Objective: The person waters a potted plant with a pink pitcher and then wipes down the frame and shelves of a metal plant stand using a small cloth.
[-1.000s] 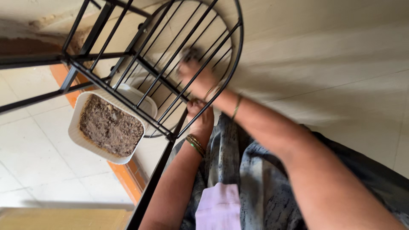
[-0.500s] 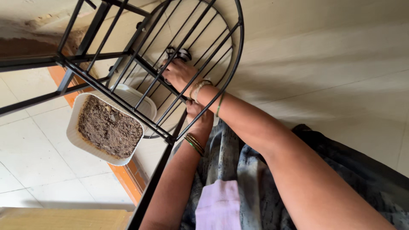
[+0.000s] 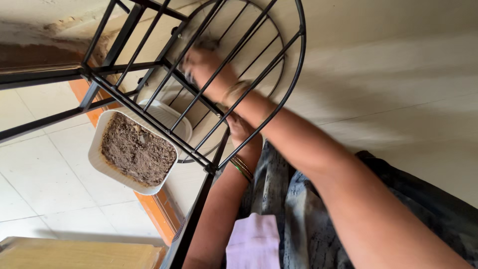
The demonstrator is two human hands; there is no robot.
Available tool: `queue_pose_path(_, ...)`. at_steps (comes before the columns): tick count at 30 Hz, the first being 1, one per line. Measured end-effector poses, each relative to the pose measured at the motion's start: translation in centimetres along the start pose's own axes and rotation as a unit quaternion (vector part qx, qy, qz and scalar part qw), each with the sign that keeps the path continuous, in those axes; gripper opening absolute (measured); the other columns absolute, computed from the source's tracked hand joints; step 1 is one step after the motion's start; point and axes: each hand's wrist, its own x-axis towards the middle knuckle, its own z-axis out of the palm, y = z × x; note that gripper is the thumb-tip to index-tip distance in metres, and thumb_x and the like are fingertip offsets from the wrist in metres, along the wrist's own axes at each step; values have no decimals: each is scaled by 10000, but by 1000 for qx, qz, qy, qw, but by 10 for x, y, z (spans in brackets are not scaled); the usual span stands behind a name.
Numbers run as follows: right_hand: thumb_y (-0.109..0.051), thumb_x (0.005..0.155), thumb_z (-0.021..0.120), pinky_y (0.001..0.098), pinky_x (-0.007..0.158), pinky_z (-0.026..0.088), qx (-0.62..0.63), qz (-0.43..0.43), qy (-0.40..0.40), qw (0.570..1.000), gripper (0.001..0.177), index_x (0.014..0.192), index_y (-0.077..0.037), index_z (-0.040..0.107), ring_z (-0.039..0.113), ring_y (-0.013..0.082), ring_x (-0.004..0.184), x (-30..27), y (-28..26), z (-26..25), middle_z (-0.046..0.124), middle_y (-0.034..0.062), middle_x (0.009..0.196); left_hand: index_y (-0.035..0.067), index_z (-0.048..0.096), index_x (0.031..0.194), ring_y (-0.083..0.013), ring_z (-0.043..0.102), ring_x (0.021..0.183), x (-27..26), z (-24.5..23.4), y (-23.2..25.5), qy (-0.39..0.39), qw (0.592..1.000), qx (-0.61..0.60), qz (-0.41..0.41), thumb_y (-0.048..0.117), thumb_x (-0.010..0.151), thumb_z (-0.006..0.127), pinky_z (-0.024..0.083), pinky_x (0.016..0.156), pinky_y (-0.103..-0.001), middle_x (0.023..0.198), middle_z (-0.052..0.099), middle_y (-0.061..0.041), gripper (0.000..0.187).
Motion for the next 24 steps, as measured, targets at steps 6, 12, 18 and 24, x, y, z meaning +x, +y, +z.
queue_pose_path(6, -173, 1017, 589, 452, 992, 530, -150, -2, -18, 988, 225, 1163, -39, 695, 592, 322, 1164, 4, 34, 17, 618, 123, 1247, 100, 201, 1631, -451, 410, 1363, -2, -39, -12, -102, 994, 7, 28, 515, 853, 688, 275, 1157, -517, 1612, 261, -289, 1007)
queue_pose_path(12, -80, 879, 617, 462, 821, 556, -264, 9, 120, 957, 258, 1118, -90, 713, 593, 345, 1111, 26, 87, -27, 625, 119, 1201, 102, 130, 1661, -462, 415, 1360, 8, -67, -15, -108, 994, 24, 22, 639, 803, 741, 305, 1145, -501, 1645, 189, -308, 1183)
queue_pose_path(18, -124, 907, 646, 449, 826, 570, -151, -97, 32, 983, 183, 1076, -68, 684, 607, 317, 1104, 28, -8, 21, 608, 100, 1196, 98, 192, 1649, -460, 444, 1337, 2, -48, -16, -96, 993, 57, 37, 664, 820, 711, 336, 1112, -499, 1642, 216, -312, 1130)
queue_pose_path(24, -84, 786, 645, 438, 830, 564, -219, -100, 35, 970, 314, 1088, -123, 720, 603, 303, 1117, 38, 24, 7, 614, 34, 1275, 94, 254, 1637, -458, 472, 1314, 9, -45, -17, -77, 994, 68, 38, 689, 838, 681, 367, 1080, -498, 1638, 244, -316, 1084)
